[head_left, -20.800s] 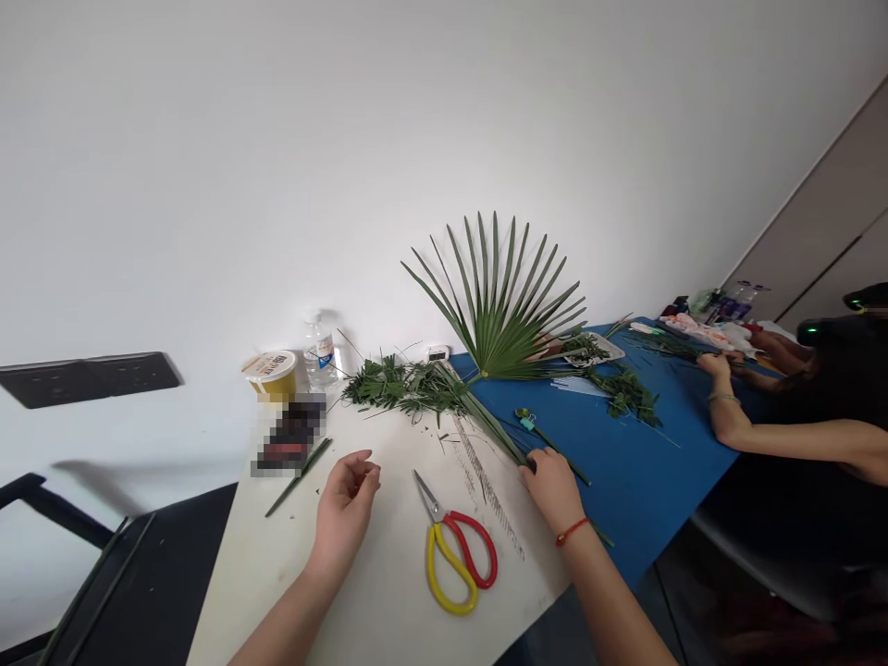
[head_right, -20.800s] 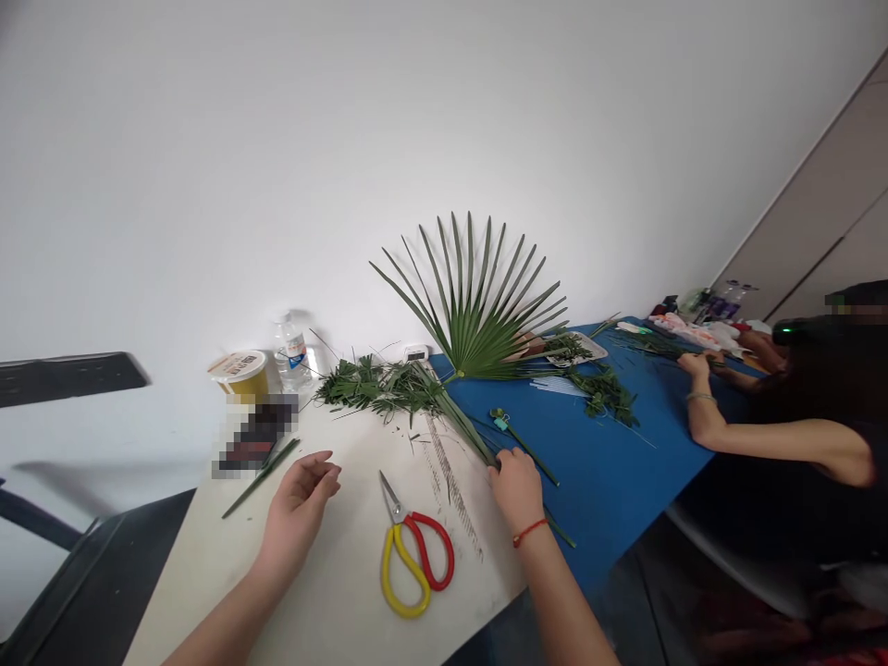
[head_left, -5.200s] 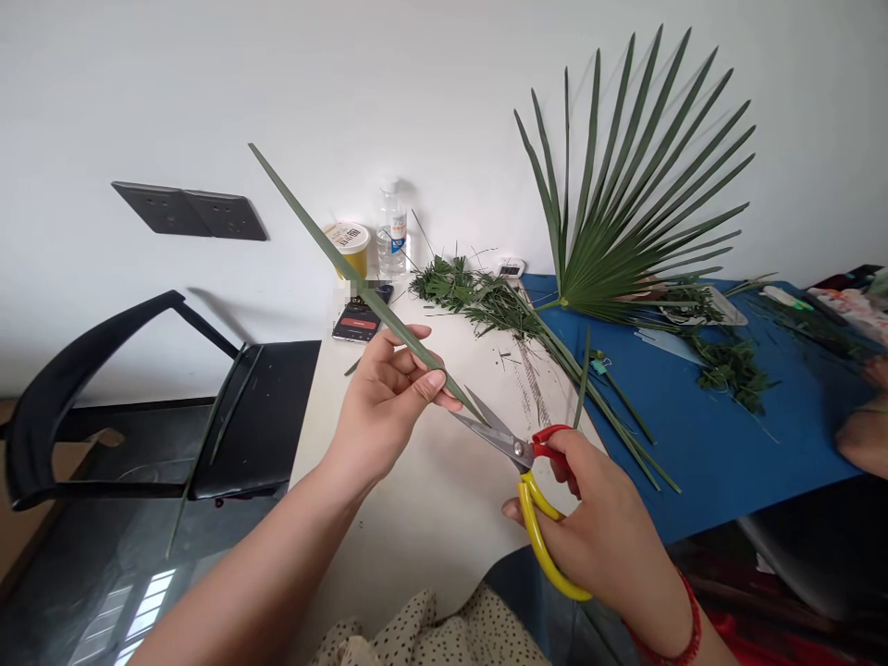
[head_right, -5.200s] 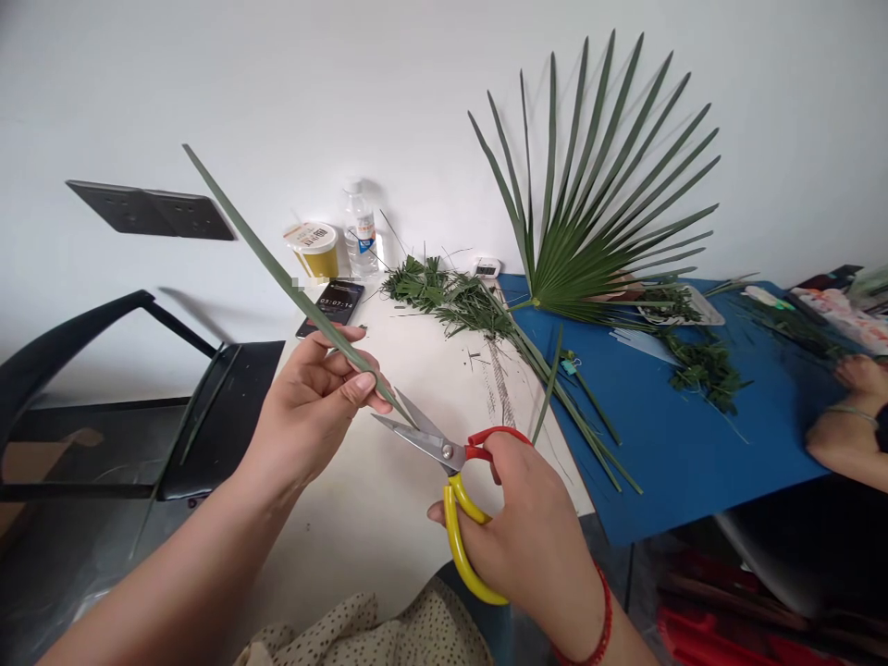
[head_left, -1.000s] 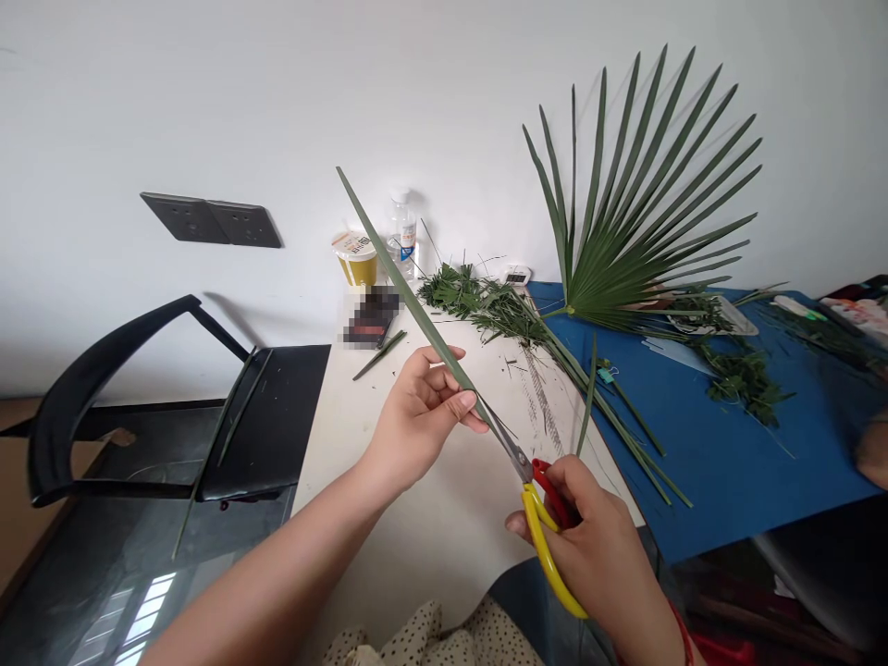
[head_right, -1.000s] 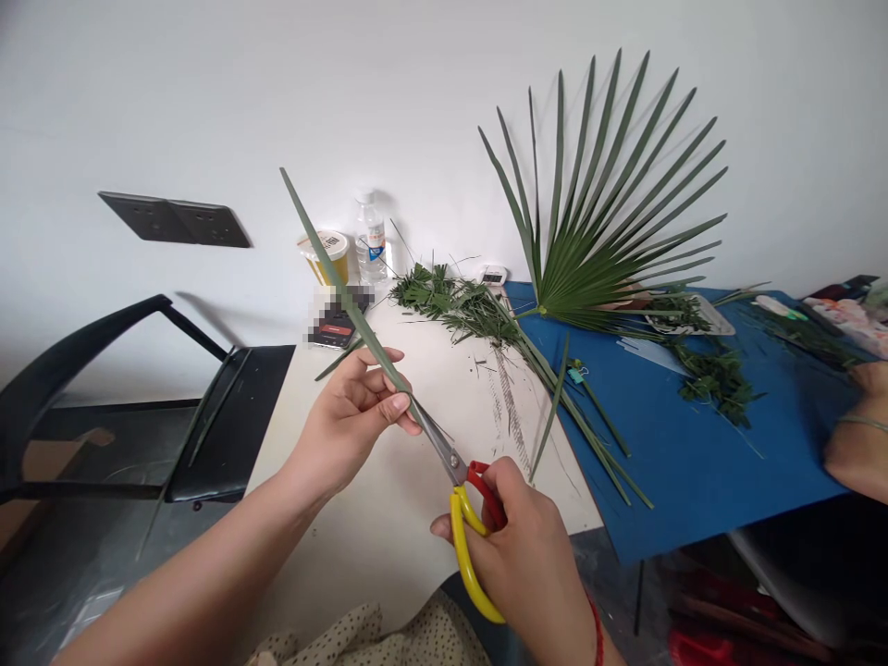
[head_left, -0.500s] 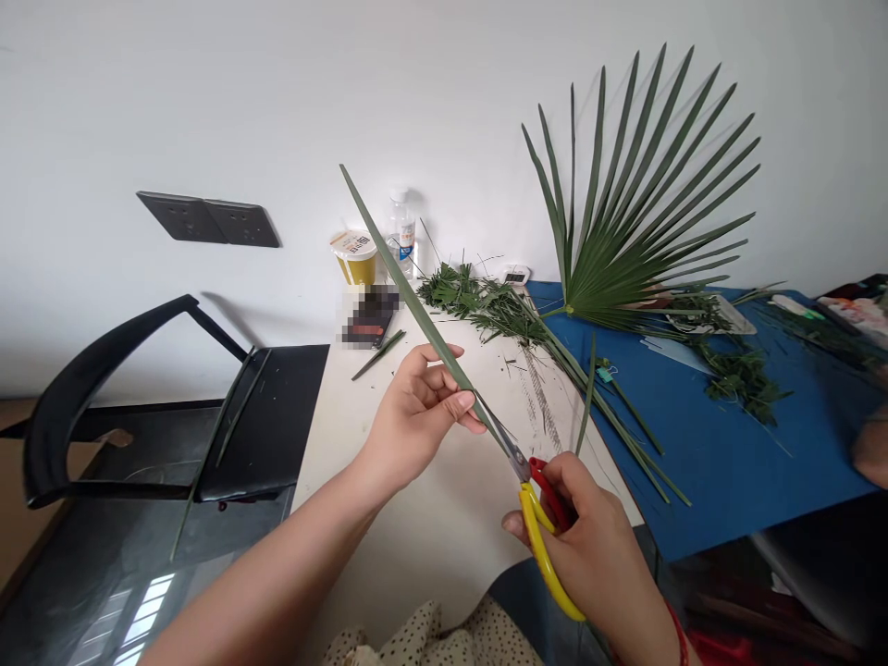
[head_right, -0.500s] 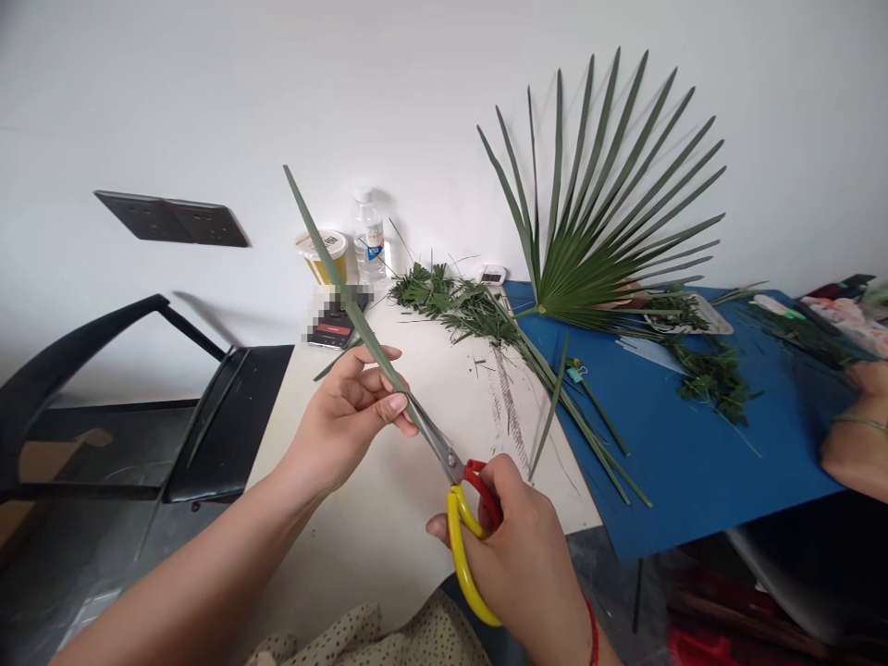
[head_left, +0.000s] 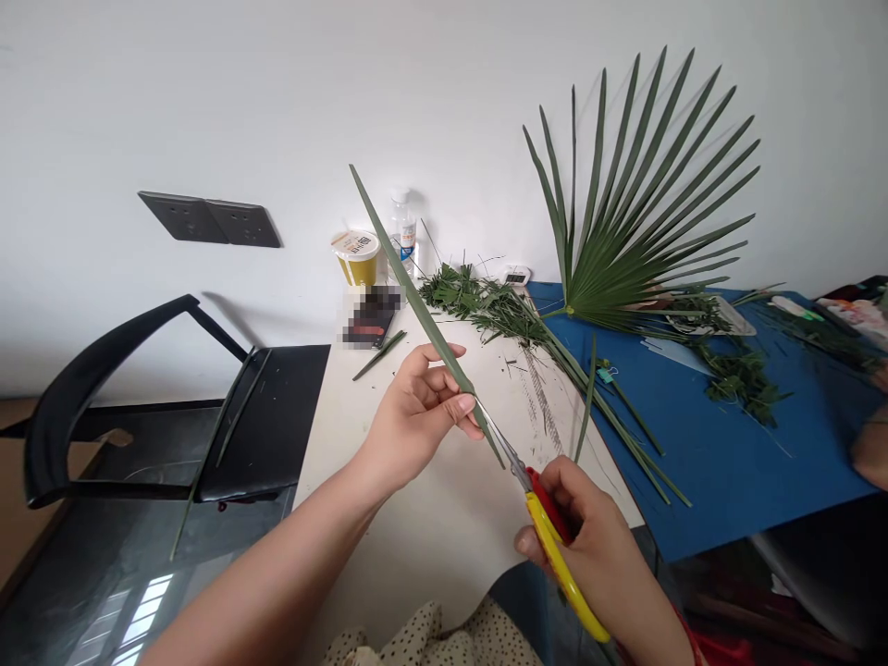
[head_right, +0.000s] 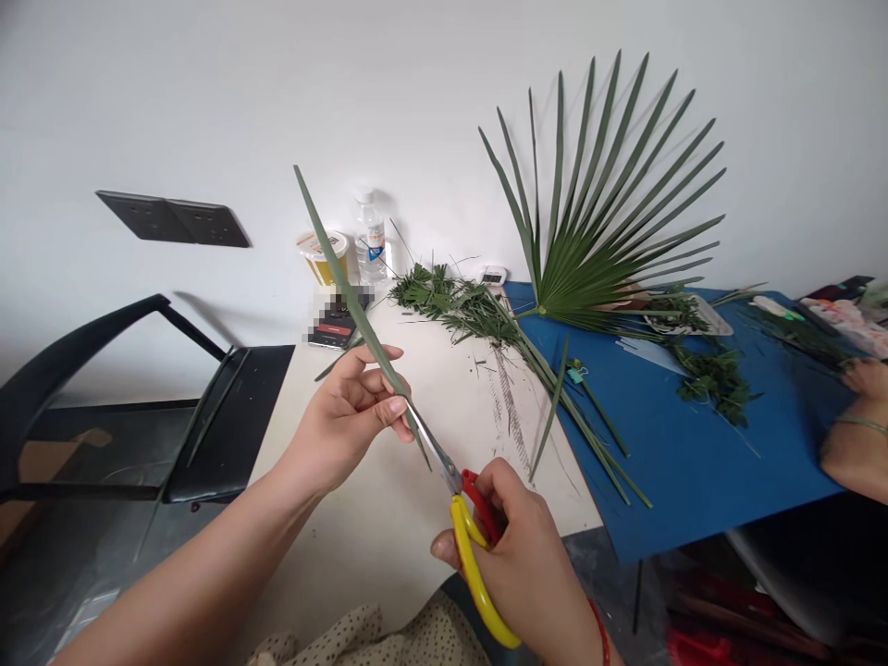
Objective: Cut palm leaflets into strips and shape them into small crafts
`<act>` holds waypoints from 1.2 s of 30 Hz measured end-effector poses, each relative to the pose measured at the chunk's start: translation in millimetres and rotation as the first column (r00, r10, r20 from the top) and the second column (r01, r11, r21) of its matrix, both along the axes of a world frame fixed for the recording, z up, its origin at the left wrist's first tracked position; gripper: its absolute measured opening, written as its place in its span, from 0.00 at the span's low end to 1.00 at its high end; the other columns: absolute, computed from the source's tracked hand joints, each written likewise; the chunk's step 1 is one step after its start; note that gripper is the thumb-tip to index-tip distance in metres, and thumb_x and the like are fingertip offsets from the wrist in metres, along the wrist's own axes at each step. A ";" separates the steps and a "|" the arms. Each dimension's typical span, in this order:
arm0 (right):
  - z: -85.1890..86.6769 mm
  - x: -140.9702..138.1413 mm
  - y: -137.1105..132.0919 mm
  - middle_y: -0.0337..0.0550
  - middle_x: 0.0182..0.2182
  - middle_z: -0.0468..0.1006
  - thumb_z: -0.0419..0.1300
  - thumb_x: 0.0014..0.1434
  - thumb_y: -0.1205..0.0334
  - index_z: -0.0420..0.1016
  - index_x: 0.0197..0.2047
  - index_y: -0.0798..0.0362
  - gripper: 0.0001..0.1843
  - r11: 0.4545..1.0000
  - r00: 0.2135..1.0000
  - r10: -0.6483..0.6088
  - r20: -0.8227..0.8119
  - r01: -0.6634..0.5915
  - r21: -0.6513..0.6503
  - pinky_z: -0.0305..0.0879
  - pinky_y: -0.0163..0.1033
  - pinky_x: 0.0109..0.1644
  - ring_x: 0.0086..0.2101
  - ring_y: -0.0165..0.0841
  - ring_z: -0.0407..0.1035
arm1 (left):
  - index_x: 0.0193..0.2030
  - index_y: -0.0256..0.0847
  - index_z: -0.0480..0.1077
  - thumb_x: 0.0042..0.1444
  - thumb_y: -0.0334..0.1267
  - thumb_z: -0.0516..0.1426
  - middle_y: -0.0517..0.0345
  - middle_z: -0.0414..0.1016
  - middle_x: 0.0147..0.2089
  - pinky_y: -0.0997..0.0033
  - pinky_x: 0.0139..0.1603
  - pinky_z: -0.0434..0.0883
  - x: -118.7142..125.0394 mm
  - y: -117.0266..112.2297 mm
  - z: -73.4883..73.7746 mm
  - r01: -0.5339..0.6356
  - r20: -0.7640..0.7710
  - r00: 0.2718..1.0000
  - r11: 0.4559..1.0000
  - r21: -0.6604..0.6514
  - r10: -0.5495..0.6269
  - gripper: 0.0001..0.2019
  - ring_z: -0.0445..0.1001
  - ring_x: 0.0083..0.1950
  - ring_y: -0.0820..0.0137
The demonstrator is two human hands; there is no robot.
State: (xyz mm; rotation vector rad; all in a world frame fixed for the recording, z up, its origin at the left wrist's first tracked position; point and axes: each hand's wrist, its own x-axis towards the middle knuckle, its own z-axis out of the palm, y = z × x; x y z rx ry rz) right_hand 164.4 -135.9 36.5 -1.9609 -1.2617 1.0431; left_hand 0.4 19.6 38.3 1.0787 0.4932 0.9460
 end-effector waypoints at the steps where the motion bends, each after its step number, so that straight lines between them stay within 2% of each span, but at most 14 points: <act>1: -1.5 0.7 -0.6 0.29 0.24 0.61 0.65 0.54 0.59 0.57 0.31 0.47 0.16 1.000 1.000 0.000 -0.020 0.000 -0.001 0.55 0.32 0.28 0.26 0.29 0.56 | 0.53 0.44 0.63 0.56 0.32 0.63 0.67 0.70 0.31 0.69 0.29 0.80 0.1 -0.2 -0.1 0.006 0.004 1.000 1.000 -0.002 -0.006 0.20 0.75 0.27 0.73; 5: -2.3 0.3 -1.5 0.29 0.24 0.60 0.66 0.53 0.56 0.58 0.31 0.47 0.17 1.000 0.998 -0.022 0.060 0.022 0.002 0.53 0.33 0.28 0.26 0.29 0.55 | 0.52 0.44 0.63 0.56 0.31 0.64 0.67 0.70 0.30 0.69 0.28 0.80 2.6 -2.5 0.6 0.024 0.012 1.000 0.999 -0.023 -0.023 0.20 0.76 0.27 0.73; 10: 4.3 -6.3 1.4 0.30 0.23 0.64 0.66 0.54 0.53 0.59 0.32 0.47 0.17 0.999 0.992 -0.029 0.126 0.031 -0.009 0.53 0.33 0.28 0.25 0.30 0.58 | 0.52 0.42 0.62 0.56 0.31 0.63 0.68 0.69 0.30 0.70 0.28 0.80 5.7 -5.7 2.1 0.027 0.013 1.000 0.998 -0.051 -0.027 0.19 0.76 0.27 0.74; 13: 7.9 -9.4 3.0 0.29 0.22 0.63 0.66 0.53 0.52 0.57 0.31 0.47 0.19 0.999 0.988 -0.036 0.149 0.039 -0.017 0.54 0.33 0.28 0.25 0.30 0.57 | 0.52 0.42 0.62 0.56 0.31 0.63 0.68 0.68 0.30 0.70 0.29 0.80 6.0 -6.1 2.0 0.020 0.021 1.000 0.998 -0.053 -0.019 0.19 0.75 0.27 0.74; 18: 8.4 -9.4 2.9 0.29 0.22 0.62 0.66 0.55 0.51 0.57 0.31 0.47 0.19 0.999 0.993 -0.032 0.117 0.035 -0.019 0.54 0.33 0.28 0.25 0.30 0.57 | 0.52 0.42 0.62 0.56 0.30 0.63 0.68 0.68 0.30 0.71 0.28 0.80 5.6 -5.8 1.2 0.022 0.012 1.000 0.998 -0.053 -0.021 0.19 0.76 0.27 0.75; 27: 8.1 -7.4 2.7 0.31 0.22 0.69 0.66 0.54 0.50 0.59 0.32 0.47 0.18 1.000 0.980 -0.017 0.198 0.016 0.004 0.55 0.34 0.27 0.25 0.31 0.62 | 0.52 0.42 0.62 0.56 0.30 0.63 0.68 0.69 0.29 0.71 0.28 0.80 5.0 -8.7 2.2 0.056 0.012 0.998 0.997 -0.047 -0.055 0.19 0.76 0.27 0.74; 31: 6.7 -6.7 1.8 0.31 0.21 0.66 0.65 0.56 0.50 0.58 0.30 0.47 0.18 1.000 0.981 -0.020 0.193 0.016 0.025 0.54 0.33 0.26 0.24 0.31 0.60 | 0.53 0.42 0.62 0.57 0.29 0.62 0.68 0.69 0.29 0.72 0.28 0.80 5.7 -8.5 2.2 0.062 0.016 0.998 0.997 -0.038 -0.061 0.19 0.76 0.27 0.74; 36: 5.3 -4.8 2.2 0.31 0.23 0.68 0.65 0.55 0.49 0.59 0.31 0.47 0.18 1.000 0.987 -0.018 0.159 0.020 -0.011 0.54 0.33 0.27 0.25 0.31 0.61 | 0.54 0.43 0.62 0.58 0.29 0.62 0.68 0.70 0.29 0.71 0.28 0.81 5.6 -8.8 0.2 0.089 0.022 0.996 0.996 -0.028 -0.088 0.19 0.76 0.27 0.74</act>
